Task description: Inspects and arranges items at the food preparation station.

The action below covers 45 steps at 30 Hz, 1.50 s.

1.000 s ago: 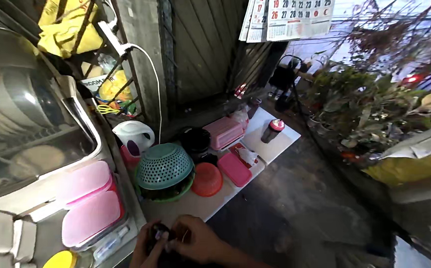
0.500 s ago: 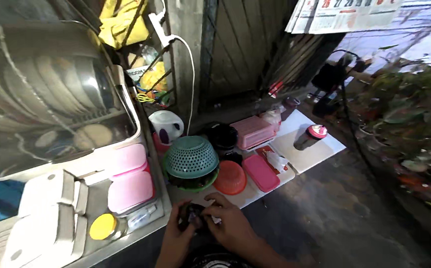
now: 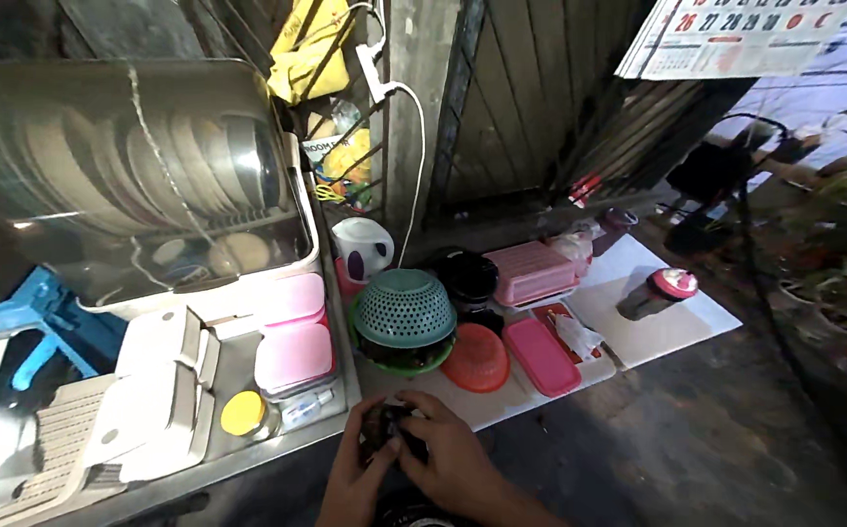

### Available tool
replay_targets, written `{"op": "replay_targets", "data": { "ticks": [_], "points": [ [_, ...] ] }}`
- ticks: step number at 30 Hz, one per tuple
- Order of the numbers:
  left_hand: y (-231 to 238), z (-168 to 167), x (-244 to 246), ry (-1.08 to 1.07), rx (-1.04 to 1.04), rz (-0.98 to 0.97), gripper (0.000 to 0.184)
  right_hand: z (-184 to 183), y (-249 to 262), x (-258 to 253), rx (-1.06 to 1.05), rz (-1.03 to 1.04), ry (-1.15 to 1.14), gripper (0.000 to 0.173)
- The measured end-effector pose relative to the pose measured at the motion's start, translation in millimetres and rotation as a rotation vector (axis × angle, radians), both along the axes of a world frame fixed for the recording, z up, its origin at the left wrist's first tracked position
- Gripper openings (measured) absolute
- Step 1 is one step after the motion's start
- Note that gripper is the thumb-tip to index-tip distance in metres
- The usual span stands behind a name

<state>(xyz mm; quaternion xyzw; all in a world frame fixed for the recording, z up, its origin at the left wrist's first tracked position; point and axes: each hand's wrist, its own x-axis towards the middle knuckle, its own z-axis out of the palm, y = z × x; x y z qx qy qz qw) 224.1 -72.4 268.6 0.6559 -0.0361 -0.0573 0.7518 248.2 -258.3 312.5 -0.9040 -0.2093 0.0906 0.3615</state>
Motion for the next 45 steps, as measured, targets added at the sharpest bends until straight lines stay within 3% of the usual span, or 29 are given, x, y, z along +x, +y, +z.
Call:
{"op": "replay_targets", "data": {
  "ticks": [4, 10, 16, 26, 34, 39, 45],
  "points": [
    [7, 2, -8, 0.057, 0.009, 0.060, 0.059, -15, 7, -7, 0.222, -0.004, 0.016, 0.029],
    [17, -3, -15, 0.096, -0.014, 0.086, 0.057, -16, 10, -11, 0.437, -0.165, 0.089, 0.018],
    [22, -5, -18, 0.101, -0.035, 0.112, 0.056, -12, 6, -11, 0.545, -0.210, 0.289, 0.032],
    [19, -8, -23, 0.128, -0.042, 0.121, 0.055, 14, -18, -22, 0.719, -0.201, 0.353, 0.021],
    [18, -9, -33, 0.185, -0.119, 0.135, 0.056, 14, -28, -29, 1.037, -0.193, 0.572, 0.029],
    [20, -7, -39, 0.174, -0.146, 0.162, 0.057, 14, -25, -25, 1.037, -0.184, 0.617, 0.029],
    [20, 0, -45, 0.117, -0.177, 0.249, 0.055, 15, -18, -10, 0.838, -0.142, 0.486, 0.058]
  ]
}}
